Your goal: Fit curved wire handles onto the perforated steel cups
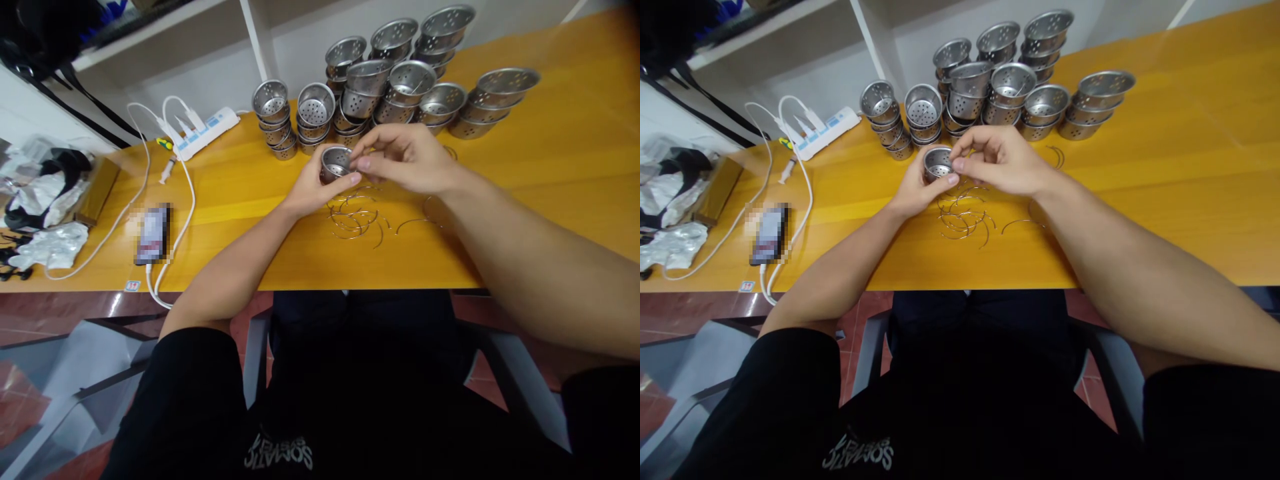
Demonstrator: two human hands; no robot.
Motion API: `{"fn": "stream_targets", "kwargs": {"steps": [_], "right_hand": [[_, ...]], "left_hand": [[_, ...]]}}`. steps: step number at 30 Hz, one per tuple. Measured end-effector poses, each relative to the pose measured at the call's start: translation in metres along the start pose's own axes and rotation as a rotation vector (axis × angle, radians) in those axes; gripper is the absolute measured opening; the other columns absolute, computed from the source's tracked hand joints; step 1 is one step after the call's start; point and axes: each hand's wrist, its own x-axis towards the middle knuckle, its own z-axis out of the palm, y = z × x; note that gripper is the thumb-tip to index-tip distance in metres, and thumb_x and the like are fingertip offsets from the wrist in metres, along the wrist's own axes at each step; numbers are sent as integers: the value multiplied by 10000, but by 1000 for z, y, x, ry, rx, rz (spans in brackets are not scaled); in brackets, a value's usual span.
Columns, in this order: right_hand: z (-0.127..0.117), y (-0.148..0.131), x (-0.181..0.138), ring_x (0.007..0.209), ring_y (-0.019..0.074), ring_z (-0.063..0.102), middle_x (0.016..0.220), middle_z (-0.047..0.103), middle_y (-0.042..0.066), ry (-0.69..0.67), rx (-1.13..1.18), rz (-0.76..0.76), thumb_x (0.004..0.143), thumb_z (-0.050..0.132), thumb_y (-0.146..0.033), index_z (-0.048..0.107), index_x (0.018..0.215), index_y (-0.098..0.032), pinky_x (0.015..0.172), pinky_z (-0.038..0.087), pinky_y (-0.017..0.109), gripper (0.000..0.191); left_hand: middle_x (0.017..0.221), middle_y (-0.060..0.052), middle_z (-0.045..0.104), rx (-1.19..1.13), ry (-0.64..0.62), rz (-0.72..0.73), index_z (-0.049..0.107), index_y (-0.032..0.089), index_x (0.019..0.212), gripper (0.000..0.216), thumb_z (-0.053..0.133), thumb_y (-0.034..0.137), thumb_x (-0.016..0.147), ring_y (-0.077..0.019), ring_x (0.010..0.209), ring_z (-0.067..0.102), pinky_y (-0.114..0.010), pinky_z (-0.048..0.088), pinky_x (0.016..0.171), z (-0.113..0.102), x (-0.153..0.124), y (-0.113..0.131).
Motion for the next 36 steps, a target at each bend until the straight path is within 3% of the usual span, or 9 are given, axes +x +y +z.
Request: {"fn": "stream_targets", "kwargs": {"steps": [6,11,19,29,36], "right_hand": [[-4,2,0,740,260,625,822,742,32,6,48,43,757,1132,-1060,806,991,-359,731,627,492,808],[-3,7,1,774,292,642,830,744,48,16,37,68,775,1178,-978,798,974,-359,779,655,541,753],[2,11,1,814,293,596,844,701,46,22,72,54,789,1163,-983,764,965,-363,785,607,519,758],[3,3,1,794,254,550,842,716,37,16,34,36,760,1149,-1038,806,914,-350,795,593,495,784],[2,31,8,820,288,692,936,820,38,48,68,-106,805,1179,-954,886,1032,-367,792,713,550,694]], "left_hand": [[1749,-202,672,44,-31,64,433,226,1862,1074,808,922,1135,-436,1731,691,-706,529,1538,5,-1,-4],[1761,-201,651,87,-17,71,385,216,1904,910,755,699,1227,-425,1736,690,-681,526,1553,8,-2,-2],[1728,-227,674,101,-37,44,380,186,1913,907,758,613,1207,-460,1724,694,-743,492,1571,5,0,10],[1694,-192,662,45,-24,60,429,218,1848,834,770,650,1220,-408,1646,725,-685,553,1523,5,-1,2],[1715,-168,667,103,-8,39,428,273,1848,863,779,748,1218,-444,1754,670,-689,495,1565,2,-3,6]]}}
